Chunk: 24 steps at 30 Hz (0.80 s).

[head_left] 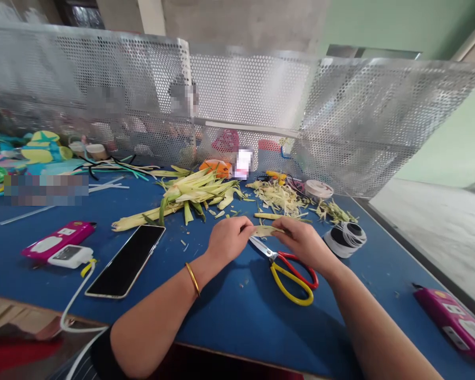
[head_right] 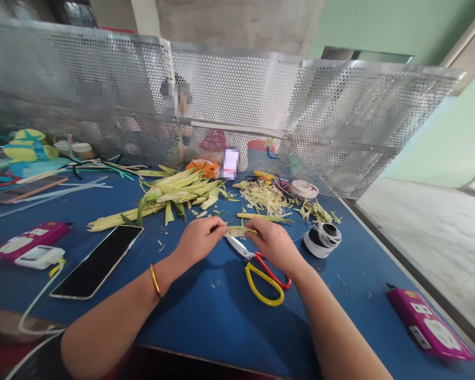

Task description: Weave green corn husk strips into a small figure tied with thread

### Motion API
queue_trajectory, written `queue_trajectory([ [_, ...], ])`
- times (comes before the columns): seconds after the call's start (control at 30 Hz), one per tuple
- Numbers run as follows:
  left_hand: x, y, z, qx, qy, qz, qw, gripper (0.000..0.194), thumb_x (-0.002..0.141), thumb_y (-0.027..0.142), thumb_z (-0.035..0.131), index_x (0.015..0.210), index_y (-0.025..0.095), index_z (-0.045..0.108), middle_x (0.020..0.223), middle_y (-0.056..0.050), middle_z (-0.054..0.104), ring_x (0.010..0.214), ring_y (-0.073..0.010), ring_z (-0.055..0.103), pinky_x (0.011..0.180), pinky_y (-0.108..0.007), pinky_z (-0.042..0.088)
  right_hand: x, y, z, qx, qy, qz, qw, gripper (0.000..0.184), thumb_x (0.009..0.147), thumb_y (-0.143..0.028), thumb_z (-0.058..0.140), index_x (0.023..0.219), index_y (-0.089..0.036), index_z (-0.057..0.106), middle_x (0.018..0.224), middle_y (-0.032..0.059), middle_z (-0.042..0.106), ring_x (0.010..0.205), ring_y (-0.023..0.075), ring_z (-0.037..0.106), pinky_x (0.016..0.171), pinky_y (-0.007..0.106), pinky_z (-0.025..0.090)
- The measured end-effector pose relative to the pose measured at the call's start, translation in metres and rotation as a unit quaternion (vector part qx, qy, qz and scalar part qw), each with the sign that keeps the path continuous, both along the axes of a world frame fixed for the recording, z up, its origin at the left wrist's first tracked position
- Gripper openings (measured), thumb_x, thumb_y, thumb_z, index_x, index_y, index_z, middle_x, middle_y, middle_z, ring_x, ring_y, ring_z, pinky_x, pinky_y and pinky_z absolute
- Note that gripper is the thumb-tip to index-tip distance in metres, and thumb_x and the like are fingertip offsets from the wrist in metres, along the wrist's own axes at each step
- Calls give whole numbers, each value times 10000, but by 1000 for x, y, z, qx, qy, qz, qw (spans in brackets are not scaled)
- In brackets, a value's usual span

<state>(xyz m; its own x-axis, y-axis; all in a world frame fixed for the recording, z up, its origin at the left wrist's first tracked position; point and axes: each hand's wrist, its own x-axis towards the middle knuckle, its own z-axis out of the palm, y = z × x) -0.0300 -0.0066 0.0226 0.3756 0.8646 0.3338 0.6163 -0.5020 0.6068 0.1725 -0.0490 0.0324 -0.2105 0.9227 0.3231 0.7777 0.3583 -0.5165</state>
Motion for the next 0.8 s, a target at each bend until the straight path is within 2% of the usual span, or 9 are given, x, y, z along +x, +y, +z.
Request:
queue_trajectory([
  [0.17, 2, 0, 0, -43, 23, 9, 999, 269, 887, 305, 513, 662, 222, 636, 626, 16, 657, 595, -147, 570, 565, -253, 319, 16, -5, -11, 21, 57, -83, 995, 191, 898, -344, 535, 863, -213, 670, 728, 0, 659, 647, 145, 567, 618, 247, 403],
  [0.33, 5, 0, -5, -63, 36, -10, 997, 344, 919, 338, 460, 657, 207, 642, 645, -3, 663, 615, -148, 571, 580, -256, 318, 20, -1, -17, -35, 144, -107, 983, 211, 839, -376, 593, 769, -194, 672, 647, 2, 635, 603, 152, 561, 573, 255, 399],
  [0.47, 10, 0, -13, -88, -37, -59, 994, 261, 841, 433, 590, 809, 203, 710, 723, -6, 694, 642, -141, 574, 584, -242, 347, 14, -1, -17, -51, 111, -93, 988, 206, 825, -371, 601, 750, -195, 678, 629, -6, 615, 586, 137, 511, 556, 250, 361],
  [0.53, 12, 0, -17, -128, -75, -80, 986, 238, 807, 412, 623, 796, 192, 712, 679, 0, 676, 606, -131, 557, 575, -237, 360, 9, -3, -17, -51, 100, -92, 989, 210, 818, -383, 611, 745, -196, 673, 607, -13, 598, 559, 125, 467, 531, 247, 330],
  [0.63, 14, 2, -22, -201, -119, -87, 968, 225, 804, 359, 587, 723, 175, 687, 575, 16, 611, 511, -111, 503, 534, -235, 359, 5, -3, -16, -53, 120, -116, 985, 222, 773, -399, 663, 698, -191, 648, 554, -26, 564, 520, 111, 419, 508, 247, 302],
  [0.73, 14, 3, -23, -232, -131, -89, 960, 215, 781, 348, 592, 683, 169, 662, 534, 28, 569, 475, -99, 457, 503, -232, 332, 6, 0, -18, -99, 221, -114, 963, 259, 730, -421, 687, 650, -181, 631, 537, -22, 560, 516, 111, 448, 520, 250, 338],
  [0.8, 14, 2, -23, -229, -130, -99, 960, 218, 782, 354, 594, 686, 169, 658, 539, 31, 566, 484, -93, 445, 510, -229, 322, 8, 2, -20, -151, 320, -97, 930, 297, 673, -443, 727, 616, -172, 618, 547, -19, 567, 510, 106, 467, 528, 251, 369],
])
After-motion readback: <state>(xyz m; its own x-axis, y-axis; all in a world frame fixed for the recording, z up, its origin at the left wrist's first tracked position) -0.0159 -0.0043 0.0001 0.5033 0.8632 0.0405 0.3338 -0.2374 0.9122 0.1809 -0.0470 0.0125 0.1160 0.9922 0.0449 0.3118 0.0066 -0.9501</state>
